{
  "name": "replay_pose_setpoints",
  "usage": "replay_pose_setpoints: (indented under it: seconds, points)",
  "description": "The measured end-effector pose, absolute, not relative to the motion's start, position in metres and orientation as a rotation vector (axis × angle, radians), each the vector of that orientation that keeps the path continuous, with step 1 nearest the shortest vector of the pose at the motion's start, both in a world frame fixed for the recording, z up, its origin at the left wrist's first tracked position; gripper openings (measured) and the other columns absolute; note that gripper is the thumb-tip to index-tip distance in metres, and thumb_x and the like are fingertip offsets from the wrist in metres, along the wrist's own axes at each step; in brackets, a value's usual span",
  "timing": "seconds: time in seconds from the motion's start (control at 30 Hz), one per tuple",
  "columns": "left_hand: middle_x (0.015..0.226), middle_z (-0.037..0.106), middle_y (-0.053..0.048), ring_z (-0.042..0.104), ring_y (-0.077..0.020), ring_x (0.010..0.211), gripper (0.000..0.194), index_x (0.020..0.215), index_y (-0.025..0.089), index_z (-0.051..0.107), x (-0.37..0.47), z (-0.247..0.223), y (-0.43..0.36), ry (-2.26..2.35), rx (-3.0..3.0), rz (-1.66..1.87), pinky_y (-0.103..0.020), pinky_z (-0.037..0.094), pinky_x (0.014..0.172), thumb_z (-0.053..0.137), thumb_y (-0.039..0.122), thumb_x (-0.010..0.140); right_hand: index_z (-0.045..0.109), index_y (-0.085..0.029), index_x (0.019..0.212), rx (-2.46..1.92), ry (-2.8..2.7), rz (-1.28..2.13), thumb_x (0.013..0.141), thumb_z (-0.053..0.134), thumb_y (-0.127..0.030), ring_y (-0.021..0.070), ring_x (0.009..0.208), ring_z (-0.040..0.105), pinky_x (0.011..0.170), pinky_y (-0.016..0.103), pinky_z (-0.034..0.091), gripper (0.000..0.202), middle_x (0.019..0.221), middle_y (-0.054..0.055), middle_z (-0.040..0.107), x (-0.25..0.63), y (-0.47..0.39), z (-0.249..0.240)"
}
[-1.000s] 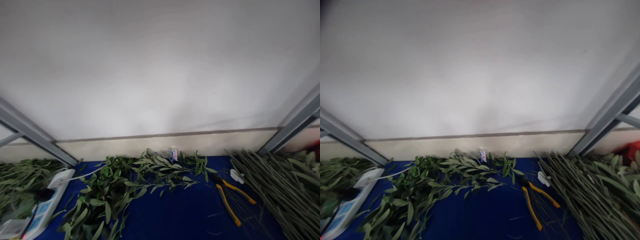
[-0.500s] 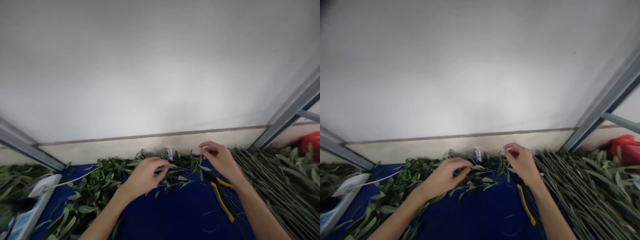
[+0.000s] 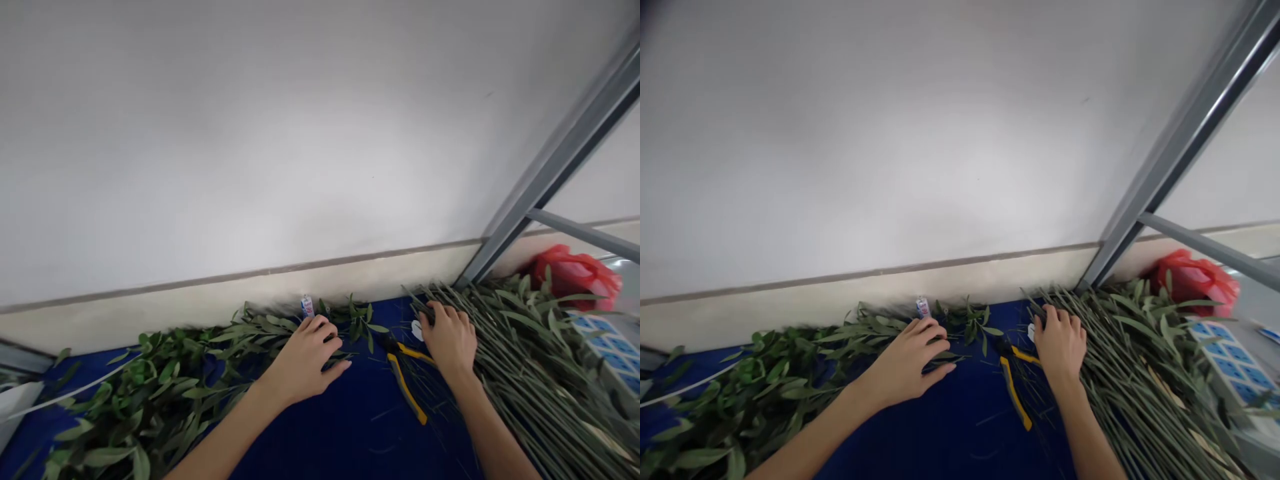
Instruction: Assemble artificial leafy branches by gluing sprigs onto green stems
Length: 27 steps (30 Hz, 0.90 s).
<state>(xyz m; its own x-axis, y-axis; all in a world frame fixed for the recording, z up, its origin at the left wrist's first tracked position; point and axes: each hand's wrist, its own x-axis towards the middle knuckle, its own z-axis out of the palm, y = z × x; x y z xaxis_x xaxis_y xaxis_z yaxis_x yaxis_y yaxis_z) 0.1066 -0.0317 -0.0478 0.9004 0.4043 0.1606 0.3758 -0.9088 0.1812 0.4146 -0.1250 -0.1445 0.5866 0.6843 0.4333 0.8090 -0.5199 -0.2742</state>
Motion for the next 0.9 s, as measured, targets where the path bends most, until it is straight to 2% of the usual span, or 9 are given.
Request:
replay_pose_setpoints:
  seconds: [0.1, 0.17, 0.33, 0.47, 0.6, 0.67, 0.77, 0.83, 0.9]
  points:
    - [0.107, 0.069, -0.009, 0.057, -0.0297, 0.115, 0.022, 0.1, 0.017, 0.07, 0.11, -0.049, -0.032, 0.59, 2.908, 0.299, -0.048, 0.048, 0.104, 0.06, 0.037, 0.102, 0.076, -0.017, 0.106, -2.284, -1.266, -0.429, 0.097, 0.051, -0.03, 0.0358, 0.099, 0.06, 0.082, 0.046, 0.043, 0.03, 0.095, 0.016, 0.076, 0.426, -0.124, -0.155]
    - [0.106, 0.069, -0.008, 0.057, -0.029, 0.114, 0.021, 0.099, 0.017, 0.07, 0.112, -0.051, -0.032, 0.601, 2.9, 0.291, -0.048, 0.049, 0.104, 0.06, 0.035, 0.102, 0.077, -0.017, 0.105, -2.214, -1.286, -0.463, 0.099, 0.05, -0.03, 0.0349, 0.1, 0.061, 0.085, 0.046, 0.044, 0.031, 0.099, 0.015, 0.077, 0.433, -0.124, -0.158]
    - [0.105, 0.07, -0.008, 0.058, -0.0287, 0.113, 0.016, 0.097, 0.018, 0.07, 0.112, -0.054, -0.035, 0.618, 2.886, 0.298, -0.047, 0.05, 0.101, 0.06, 0.03, 0.102, 0.077, -0.017, 0.112, -2.046, -1.286, -0.522, 0.102, 0.048, -0.032, 0.0295, 0.098, 0.067, 0.092, 0.043, 0.047, 0.034, 0.1, 0.013, 0.078, 0.443, -0.126, -0.152]
    - [0.106, 0.07, -0.007, 0.058, -0.028, 0.112, 0.014, 0.098, 0.018, 0.07, 0.114, -0.051, -0.039, 0.608, 2.867, 0.314, -0.047, 0.05, 0.101, 0.06, 0.027, 0.102, 0.077, -0.017, 0.115, -1.96, -1.276, -0.511, 0.104, 0.046, -0.038, 0.0271, 0.09, 0.071, 0.089, 0.039, 0.051, 0.039, 0.09, 0.013, 0.078, 0.436, -0.115, -0.143]
    - [0.106, 0.07, -0.007, 0.06, -0.0266, 0.11, 0.014, 0.102, 0.019, 0.071, 0.118, -0.047, -0.042, 0.588, 2.823, 0.309, -0.045, 0.051, 0.101, 0.06, 0.027, 0.102, 0.076, -0.019, 0.116, -1.936, -1.325, -0.397, 0.103, 0.047, -0.037, 0.0221, 0.083, 0.074, 0.079, 0.031, 0.053, 0.037, 0.096, 0.009, 0.08, 0.429, -0.098, -0.126]
    - [0.107, 0.07, -0.006, 0.061, -0.0264, 0.109, 0.014, 0.104, 0.019, 0.072, 0.119, -0.045, -0.044, 0.584, 2.812, 0.299, -0.045, 0.052, 0.1, 0.06, 0.027, 0.102, 0.076, -0.02, 0.111, -1.98, -1.32, -0.357, 0.1, 0.051, -0.037, 0.0236, 0.081, 0.074, 0.074, 0.032, 0.052, 0.032, 0.093, 0.009, 0.08, 0.43, -0.098, -0.115]
    - [0.108, 0.071, -0.007, 0.062, -0.0267, 0.109, 0.015, 0.105, 0.019, 0.072, 0.119, -0.043, -0.046, 0.586, 2.81, 0.293, -0.045, 0.052, 0.099, 0.059, 0.027, 0.102, 0.076, -0.023, 0.089, -2.105, -1.291, -0.299, 0.094, 0.06, -0.04, 0.0267, 0.072, 0.071, 0.064, 0.034, 0.046, 0.023, 0.078, 0.006, 0.077, 0.436, -0.114, -0.101]
    - [0.107, 0.071, -0.007, 0.063, -0.0262, 0.108, 0.016, 0.105, 0.019, 0.072, 0.119, -0.043, -0.046, 0.576, 2.808, 0.286, -0.044, 0.053, 0.098, 0.058, 0.027, 0.102, 0.073, -0.025, 0.079, -2.287, -1.303, -0.162, 0.091, 0.064, -0.047, 0.0279, 0.068, 0.068, 0.059, 0.034, 0.041, 0.027, 0.073, 0.005, 0.074, 0.439, -0.128, -0.097]
    - [0.107, 0.071, -0.006, 0.064, -0.0256, 0.106, 0.016, 0.105, 0.019, 0.072, 0.12, -0.043, -0.046, 0.56, 2.808, 0.274, -0.043, 0.053, 0.097, 0.058, 0.026, 0.102, 0.072, -0.025, 0.077, -2.445, -1.372, 0.018, 0.089, 0.066, -0.052, 0.0286, 0.071, 0.068, 0.059, 0.034, 0.038, 0.03, 0.077, 0.006, 0.074, 0.441, -0.14, -0.097]
